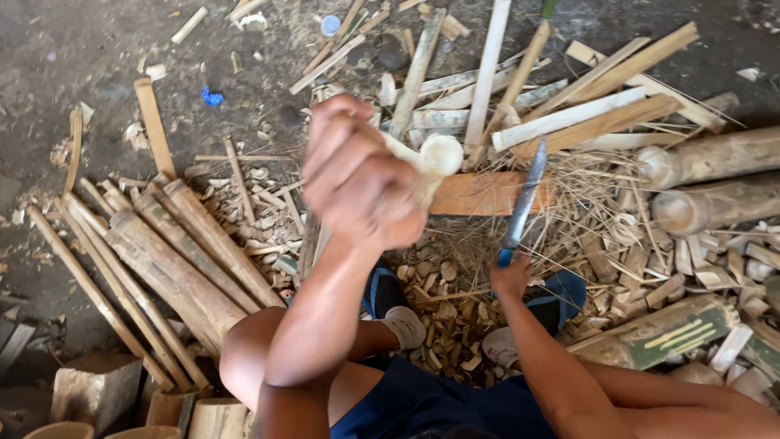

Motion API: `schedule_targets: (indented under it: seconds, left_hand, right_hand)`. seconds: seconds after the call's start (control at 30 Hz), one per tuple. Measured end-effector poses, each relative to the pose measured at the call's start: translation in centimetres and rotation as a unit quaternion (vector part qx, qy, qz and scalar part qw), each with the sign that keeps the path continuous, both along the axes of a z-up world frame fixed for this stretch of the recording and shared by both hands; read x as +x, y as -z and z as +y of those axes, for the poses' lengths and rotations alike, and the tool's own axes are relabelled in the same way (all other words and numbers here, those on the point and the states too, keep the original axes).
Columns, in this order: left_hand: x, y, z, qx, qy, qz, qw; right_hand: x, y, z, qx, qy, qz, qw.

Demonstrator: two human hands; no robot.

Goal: The person sits on the ground and uses a machete to shave thin strips from bamboo pieces. They repeatedly position each piece against a metal bar and draw the blade along its length to remove the outer layer, then set the finished pieces aside.

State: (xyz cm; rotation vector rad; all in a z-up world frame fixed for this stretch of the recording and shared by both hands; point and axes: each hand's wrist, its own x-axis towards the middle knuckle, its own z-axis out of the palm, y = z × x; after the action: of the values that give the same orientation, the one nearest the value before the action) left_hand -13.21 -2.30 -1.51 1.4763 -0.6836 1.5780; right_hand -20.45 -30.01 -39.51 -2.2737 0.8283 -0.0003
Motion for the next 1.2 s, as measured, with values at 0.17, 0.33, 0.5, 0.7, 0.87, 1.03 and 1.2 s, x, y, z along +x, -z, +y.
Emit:
schedule_targets:
  seconds: [0.17, 0.33, 0.5, 0.7, 0.87, 1.03, 1.2]
  left_hand:
    - [4.0, 0.8, -6.1, 0.096, -0.061, 0.179, 0.977]
    - [3.0, 0.2, -6.9, 0.138, -0.018, 0.196, 0.971]
    - [0.9, 0.2, -6.9, 0.001, 0.258, 0.336, 0.906]
    - [0.5, 3.9, -7.8, 0.072, 0.135, 0.507, 0.848]
    - [-0.4, 6.2, -9.4, 0.009, 0.235, 0.465, 0.854]
    - [-1.5, 6.1, -10.2, 0.035, 0.193, 0.424, 0.884]
    - [-0.6, 8.8, -9.3, 0.062, 0.2, 0.463, 0.861]
  right_hand:
    - [0.3, 1.4, -1.1, 0.045, -0.083, 0.037, 0.995]
    - [2.6, -4.4, 0.1, 0.279, -0.007, -0.099, 0.955]
    - [2.8, -17.2, -0.5, 0.214, -0.234, -0.368, 0.874]
    - [-1.3, -32.9, -1.5, 0.062, -0.346, -0.38, 0.855]
    - [-3.8, -37.9, 0.4, 0.071, -0.391, -0.391, 0.83]
    - [-3.5, -39.7, 1.8, 0.08, -0.348, -0.323, 0.877]
    - [-3.4, -40.0, 1.8, 0.144, -0.34, -0.29, 0.883]
